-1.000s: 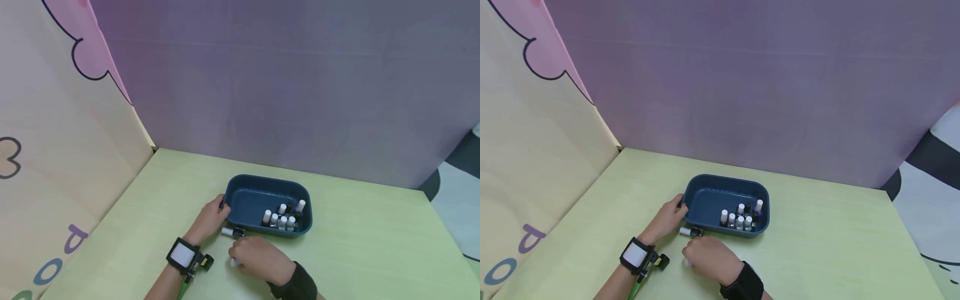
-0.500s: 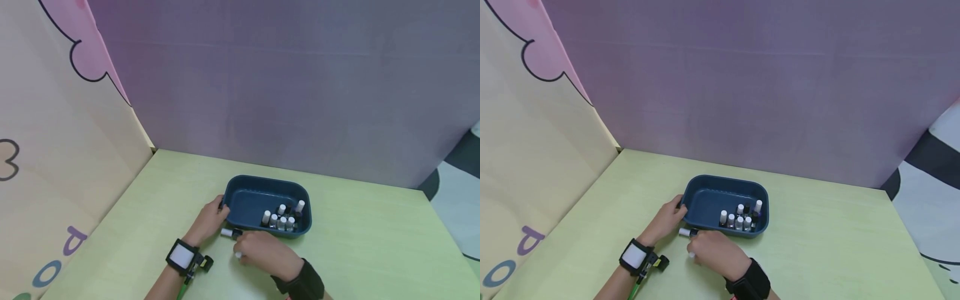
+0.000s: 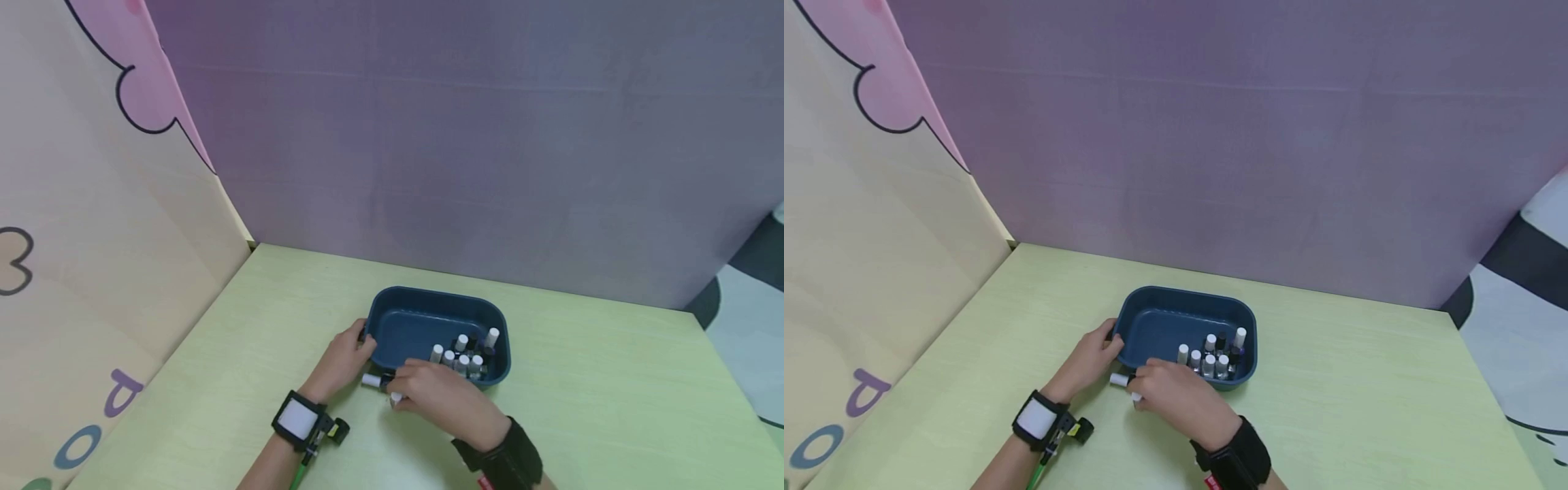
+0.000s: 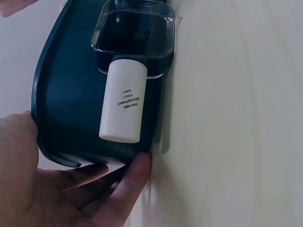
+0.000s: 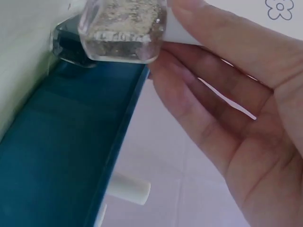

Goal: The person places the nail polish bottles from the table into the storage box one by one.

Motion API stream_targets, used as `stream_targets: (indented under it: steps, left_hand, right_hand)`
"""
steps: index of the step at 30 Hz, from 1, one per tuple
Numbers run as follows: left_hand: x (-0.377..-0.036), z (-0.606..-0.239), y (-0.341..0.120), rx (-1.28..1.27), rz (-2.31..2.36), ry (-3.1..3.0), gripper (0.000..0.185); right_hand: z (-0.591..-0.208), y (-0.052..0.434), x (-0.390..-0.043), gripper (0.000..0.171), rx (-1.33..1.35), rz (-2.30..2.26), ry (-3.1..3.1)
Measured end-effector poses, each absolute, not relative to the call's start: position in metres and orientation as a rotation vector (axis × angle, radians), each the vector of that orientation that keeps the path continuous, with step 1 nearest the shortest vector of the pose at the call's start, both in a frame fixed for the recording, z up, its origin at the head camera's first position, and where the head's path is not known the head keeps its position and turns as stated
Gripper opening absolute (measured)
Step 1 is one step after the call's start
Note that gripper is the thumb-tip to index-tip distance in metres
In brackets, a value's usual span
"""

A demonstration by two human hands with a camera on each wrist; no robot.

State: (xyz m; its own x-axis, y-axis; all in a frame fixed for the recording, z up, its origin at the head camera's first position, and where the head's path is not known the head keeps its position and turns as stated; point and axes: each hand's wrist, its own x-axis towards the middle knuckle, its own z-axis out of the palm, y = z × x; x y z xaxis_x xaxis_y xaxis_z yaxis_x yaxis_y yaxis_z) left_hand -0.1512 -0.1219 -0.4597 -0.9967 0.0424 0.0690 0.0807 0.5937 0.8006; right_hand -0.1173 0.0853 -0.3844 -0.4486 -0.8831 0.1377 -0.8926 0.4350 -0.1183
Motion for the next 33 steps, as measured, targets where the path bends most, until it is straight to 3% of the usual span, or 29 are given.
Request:
stream_targets:
  steps: [9, 19, 33]
  left_hand:
    - [-0.151, -0.461, -0.122, -0.113, -1.404, -2.762, 0.041]
    - [-0.151, -0.464, -0.123, -0.111, -1.420, -2.753, 0.040]
    - [-0.152, -0.463, -0.123, -0.104, -1.413, -2.757, 0.043]
  right_hand:
    - [-0.379, 0.094, -0.122, 0.003, 1.599, 0.305, -2.564]
    - [-0.377, 0.101, -0.124, 0.014, 1.564, 0.312, -2.543]
    - [-0.371, 0.110, -0.128, 0.016, 1.527, 0.477, -2.450]
